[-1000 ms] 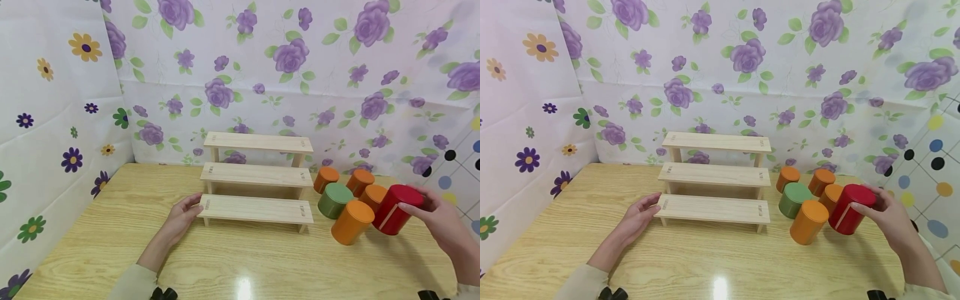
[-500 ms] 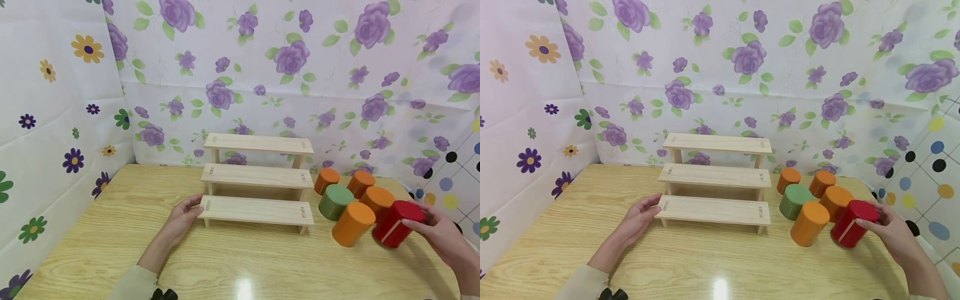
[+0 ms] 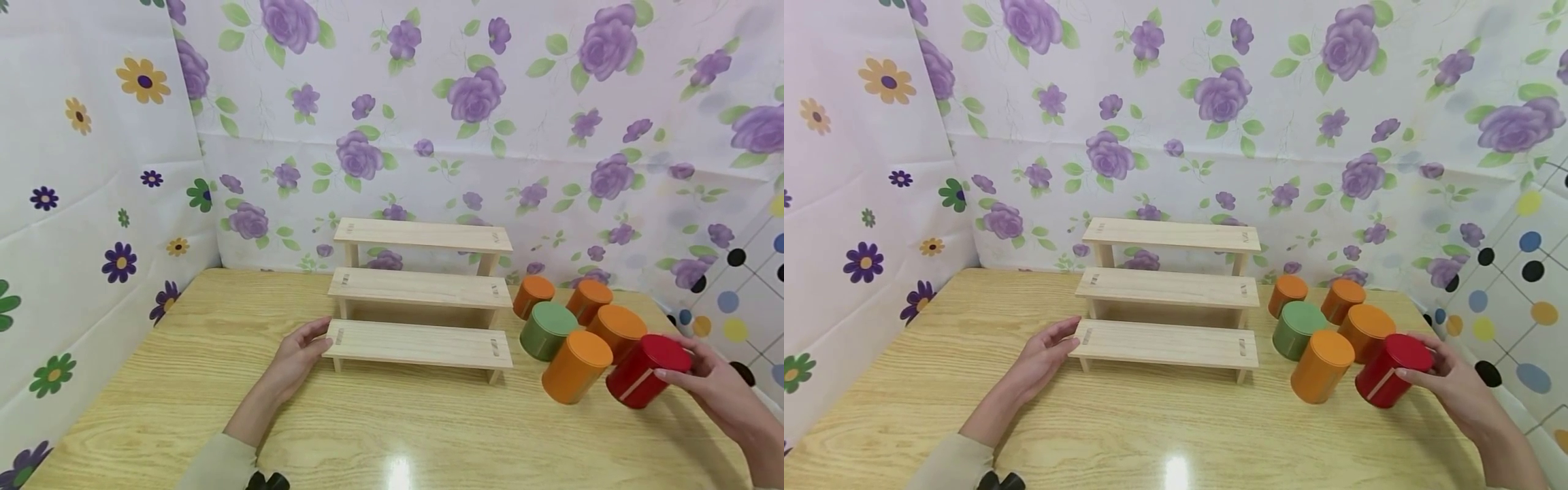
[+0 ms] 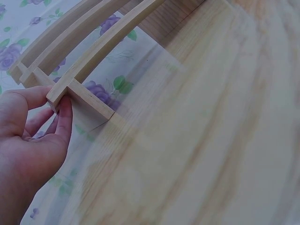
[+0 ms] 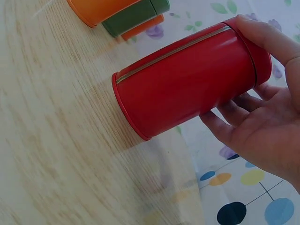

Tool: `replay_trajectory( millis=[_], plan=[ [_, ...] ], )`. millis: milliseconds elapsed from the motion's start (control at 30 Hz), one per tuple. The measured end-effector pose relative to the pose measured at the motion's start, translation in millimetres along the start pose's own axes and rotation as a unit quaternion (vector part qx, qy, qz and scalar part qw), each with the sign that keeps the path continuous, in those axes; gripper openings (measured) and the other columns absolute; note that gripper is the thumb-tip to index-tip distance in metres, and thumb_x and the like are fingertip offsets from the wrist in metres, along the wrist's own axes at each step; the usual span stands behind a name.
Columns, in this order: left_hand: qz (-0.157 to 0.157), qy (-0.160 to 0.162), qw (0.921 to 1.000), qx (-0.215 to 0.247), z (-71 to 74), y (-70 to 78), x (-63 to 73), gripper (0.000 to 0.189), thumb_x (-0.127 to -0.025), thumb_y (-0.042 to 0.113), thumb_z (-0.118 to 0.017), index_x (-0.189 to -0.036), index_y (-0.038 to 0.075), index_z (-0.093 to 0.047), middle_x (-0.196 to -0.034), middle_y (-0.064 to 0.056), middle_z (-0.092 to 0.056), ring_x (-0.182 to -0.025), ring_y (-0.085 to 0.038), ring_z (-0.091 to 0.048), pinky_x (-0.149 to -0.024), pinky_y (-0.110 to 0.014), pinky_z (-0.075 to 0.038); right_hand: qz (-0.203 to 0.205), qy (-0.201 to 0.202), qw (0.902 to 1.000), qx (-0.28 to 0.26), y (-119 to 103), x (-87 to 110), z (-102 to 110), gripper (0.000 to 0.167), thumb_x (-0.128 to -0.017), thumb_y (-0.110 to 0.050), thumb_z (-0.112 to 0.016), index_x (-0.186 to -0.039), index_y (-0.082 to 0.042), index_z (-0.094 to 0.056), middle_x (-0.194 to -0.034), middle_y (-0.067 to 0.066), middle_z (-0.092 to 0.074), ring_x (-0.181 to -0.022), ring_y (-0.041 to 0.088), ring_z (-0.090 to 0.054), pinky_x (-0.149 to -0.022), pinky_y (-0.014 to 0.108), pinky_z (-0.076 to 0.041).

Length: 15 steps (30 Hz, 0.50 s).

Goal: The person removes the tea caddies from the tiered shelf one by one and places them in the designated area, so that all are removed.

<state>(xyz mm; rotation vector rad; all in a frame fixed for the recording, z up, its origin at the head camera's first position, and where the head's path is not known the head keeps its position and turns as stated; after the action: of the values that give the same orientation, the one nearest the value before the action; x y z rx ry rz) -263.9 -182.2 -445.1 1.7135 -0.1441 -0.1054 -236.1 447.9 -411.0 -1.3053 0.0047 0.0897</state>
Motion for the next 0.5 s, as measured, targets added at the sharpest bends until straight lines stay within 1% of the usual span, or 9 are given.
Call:
replay_trajectory(
  millis=[233, 333, 433, 500],
  plan=[
    [0.002, -0.002, 1.0, -0.003, -0.6, 1.4, 0.0, 0.054, -0.097, 0.003, -0.054, -0.145, -0.006, -0.032, -0.141, -0.021, -0.034, -0.117, -0.018, -0.043, -0.093, -0.019, -0.042, 0.001, -0.012, 0.9997, -0.02, 2.8, -1.8, 0.2, 0.05, -0.094, 0.005, -0.058, -0.126, -0.03, -0.041, -0.111, -0.018, -0.054, -0.093, -0.001, -0.055, -0.074, 0.017, -0.052],
    [0.0, -0.002, 1.0, 0.004, -1.2, 0.9, -0.8, 0.053, -0.096, 0.001, -0.054, -0.144, -0.007, -0.033, -0.139, -0.021, -0.035, -0.116, -0.018, -0.043, -0.093, -0.02, -0.043, -0.009, -0.012, 0.9998, -0.014, 5.3, -1.7, 1.3, 0.046, -0.094, 0.003, -0.058, -0.124, -0.027, -0.04, -0.109, -0.018, -0.055, -0.091, 0.0, -0.056, -0.074, 0.018, -0.052],
    [-0.003, -0.005, 1.0, 0.006, -1.7, 1.1, -1.6, 0.053, -0.096, 0.0, -0.054, -0.144, -0.007, -0.032, -0.139, -0.021, -0.035, -0.116, -0.018, -0.044, -0.094, -0.02, -0.043, -0.023, -0.012, 0.9996, -0.008, 7.8, -1.0, 1.8, 0.045, -0.095, 0.001, -0.058, -0.127, -0.022, -0.037, -0.106, -0.019, -0.055, -0.09, 0.001, -0.056, -0.074, 0.018, -0.052],
    [-0.003, -0.007, 1.0, 0.005, -2.0, 1.0, -2.4, 0.053, -0.096, 0.001, -0.054, -0.144, -0.007, -0.032, -0.139, -0.021, -0.035, -0.117, -0.018, -0.043, -0.094, -0.02, -0.043, -0.027, -0.014, 0.9995, -0.014, 8.5, -0.3, 2.4, 0.049, -0.095, 0.002, -0.057, -0.134, -0.016, -0.033, -0.107, -0.019, -0.056, -0.091, 0.001, -0.057, -0.074, 0.019, -0.052]
  ],
)
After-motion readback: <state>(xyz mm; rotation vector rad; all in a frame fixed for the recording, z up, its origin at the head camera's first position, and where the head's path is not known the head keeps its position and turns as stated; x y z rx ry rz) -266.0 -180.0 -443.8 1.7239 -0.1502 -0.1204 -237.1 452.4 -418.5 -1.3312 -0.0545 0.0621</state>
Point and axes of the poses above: each hand's wrist, its own x-axis away from the middle knuckle, its own z-axis out of the back of the hand, y = z × x, the point moved 5 cm from there along -x, towards the middle knuckle
